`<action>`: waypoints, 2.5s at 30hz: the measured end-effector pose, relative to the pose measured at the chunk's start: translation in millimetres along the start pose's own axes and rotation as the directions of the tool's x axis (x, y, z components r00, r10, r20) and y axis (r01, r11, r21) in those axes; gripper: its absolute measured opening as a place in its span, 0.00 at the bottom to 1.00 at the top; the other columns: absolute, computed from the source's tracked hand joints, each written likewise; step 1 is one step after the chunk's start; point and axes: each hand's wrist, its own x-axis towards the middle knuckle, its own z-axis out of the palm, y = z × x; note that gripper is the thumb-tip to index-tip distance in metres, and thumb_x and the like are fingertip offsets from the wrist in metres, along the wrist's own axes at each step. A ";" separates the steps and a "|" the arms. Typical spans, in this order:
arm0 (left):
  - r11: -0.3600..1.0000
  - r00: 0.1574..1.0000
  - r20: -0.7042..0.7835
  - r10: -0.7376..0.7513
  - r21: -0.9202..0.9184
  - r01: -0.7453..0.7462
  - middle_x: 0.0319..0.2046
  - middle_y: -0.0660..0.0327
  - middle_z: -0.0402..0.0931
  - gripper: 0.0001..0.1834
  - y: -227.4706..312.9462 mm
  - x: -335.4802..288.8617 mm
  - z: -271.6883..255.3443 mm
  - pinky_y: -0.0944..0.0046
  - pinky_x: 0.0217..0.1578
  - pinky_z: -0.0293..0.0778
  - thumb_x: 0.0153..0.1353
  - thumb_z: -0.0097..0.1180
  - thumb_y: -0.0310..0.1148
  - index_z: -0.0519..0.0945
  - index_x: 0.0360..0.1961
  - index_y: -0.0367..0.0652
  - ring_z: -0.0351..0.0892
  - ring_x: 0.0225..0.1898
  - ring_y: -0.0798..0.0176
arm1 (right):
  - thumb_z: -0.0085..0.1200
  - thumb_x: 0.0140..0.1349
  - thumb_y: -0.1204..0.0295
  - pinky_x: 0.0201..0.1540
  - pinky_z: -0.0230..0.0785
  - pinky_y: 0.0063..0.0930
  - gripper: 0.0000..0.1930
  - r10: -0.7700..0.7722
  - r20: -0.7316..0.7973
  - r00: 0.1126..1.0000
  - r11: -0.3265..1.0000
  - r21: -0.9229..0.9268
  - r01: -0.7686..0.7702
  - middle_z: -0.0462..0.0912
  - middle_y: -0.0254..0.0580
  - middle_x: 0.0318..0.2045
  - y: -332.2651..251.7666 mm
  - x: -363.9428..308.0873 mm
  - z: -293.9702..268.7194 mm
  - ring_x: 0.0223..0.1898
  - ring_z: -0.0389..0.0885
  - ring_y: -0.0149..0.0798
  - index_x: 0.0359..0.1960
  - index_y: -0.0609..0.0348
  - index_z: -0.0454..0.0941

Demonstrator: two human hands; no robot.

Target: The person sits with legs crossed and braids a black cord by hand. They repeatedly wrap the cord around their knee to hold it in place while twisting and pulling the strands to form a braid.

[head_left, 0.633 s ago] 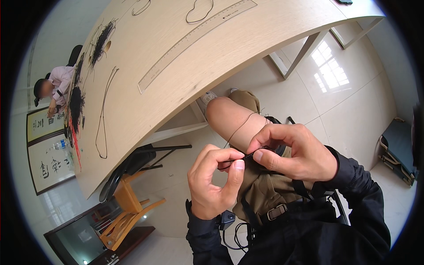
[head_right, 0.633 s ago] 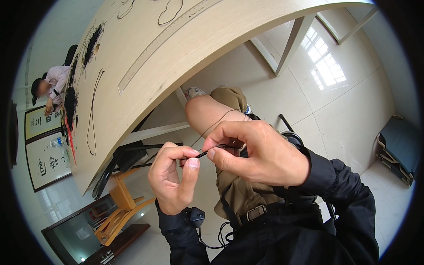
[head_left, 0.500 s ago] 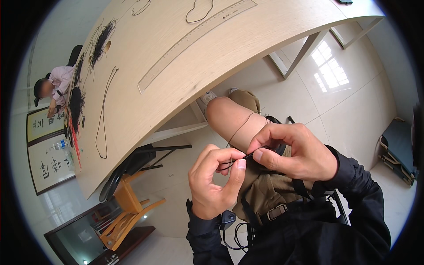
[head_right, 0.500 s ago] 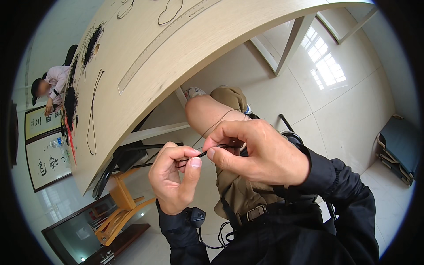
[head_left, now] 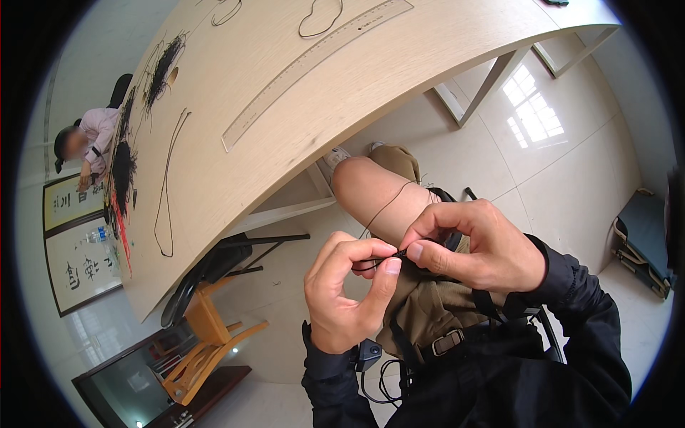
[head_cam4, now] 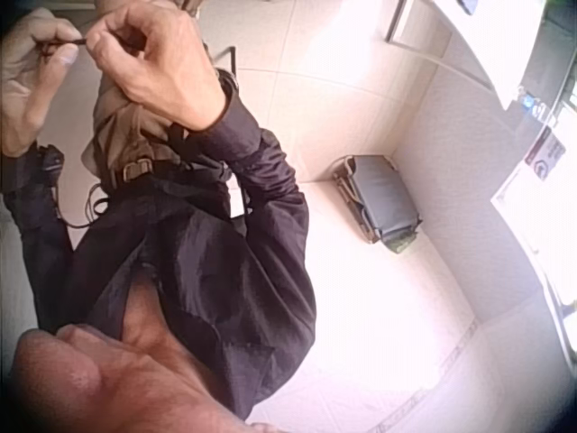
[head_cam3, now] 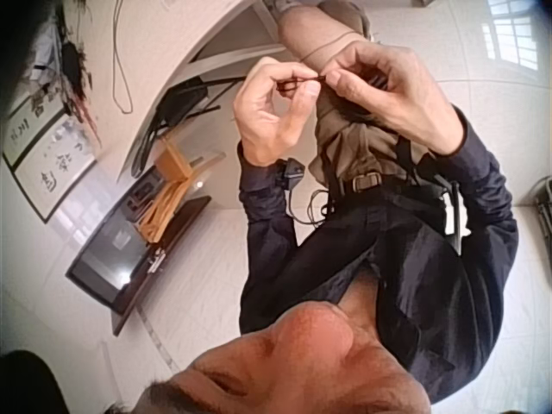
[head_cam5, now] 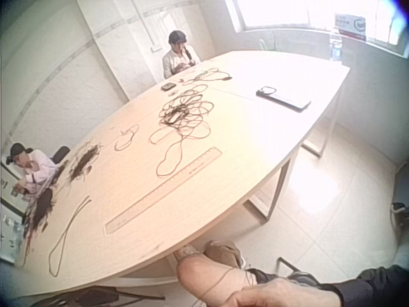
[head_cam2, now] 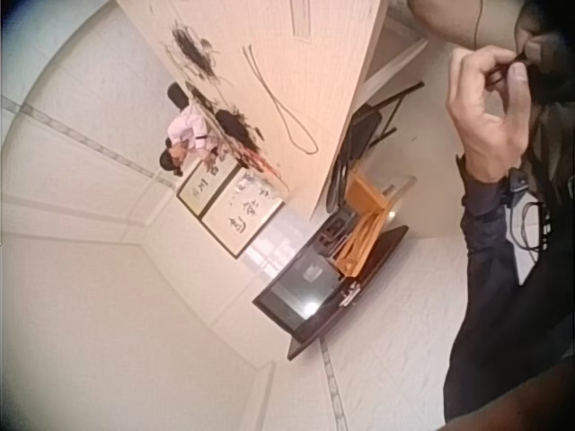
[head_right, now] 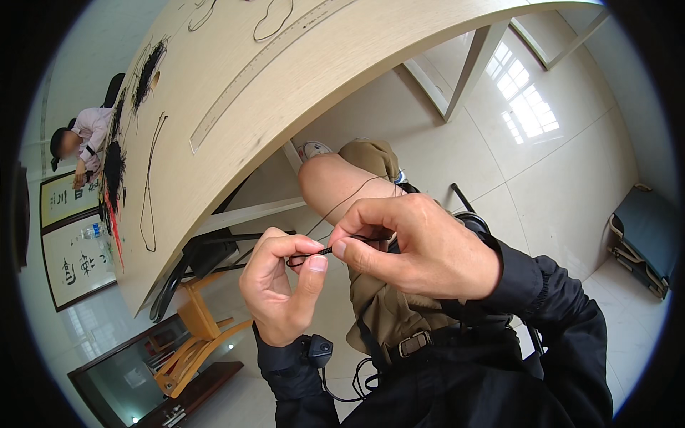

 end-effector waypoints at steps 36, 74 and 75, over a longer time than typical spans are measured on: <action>0.900 0.773 -0.623 0.119 0.396 0.181 0.47 0.53 0.77 0.14 0.0 -45.2 -147.9 0.66 0.49 0.71 0.66 0.54 0.25 0.78 0.51 0.32 0.76 0.45 0.63 | 0.59 0.69 0.67 0.31 0.72 0.22 0.12 -0.063 -0.082 0.995 0.998 -0.012 0.062 0.84 0.36 0.27 1.9 4.0 -4.7 0.30 0.79 0.23 0.40 0.67 0.82; 0.901 0.941 0.155 -0.300 -0.278 0.333 0.30 0.69 0.78 0.09 -17.0 4.3 2.0 0.75 0.33 0.65 0.68 0.60 0.30 0.82 0.43 0.34 0.70 0.32 0.78 | 0.55 0.69 0.69 0.35 0.76 0.27 0.12 -0.014 -0.014 1.000 0.994 -0.105 0.013 0.87 0.44 0.27 24.6 8.6 -4.7 0.29 0.84 0.32 0.38 0.69 0.80; 0.903 0.946 0.153 -0.287 -0.286 0.320 0.29 0.70 0.78 0.09 -16.7 4.4 3.9 0.75 0.33 0.64 0.67 0.61 0.30 0.82 0.42 0.34 0.69 0.31 0.79 | 0.55 0.69 0.69 0.35 0.76 0.27 0.11 -0.018 -0.015 1.000 0.994 -0.105 0.017 0.86 0.45 0.27 24.8 8.9 -4.1 0.29 0.84 0.32 0.38 0.69 0.80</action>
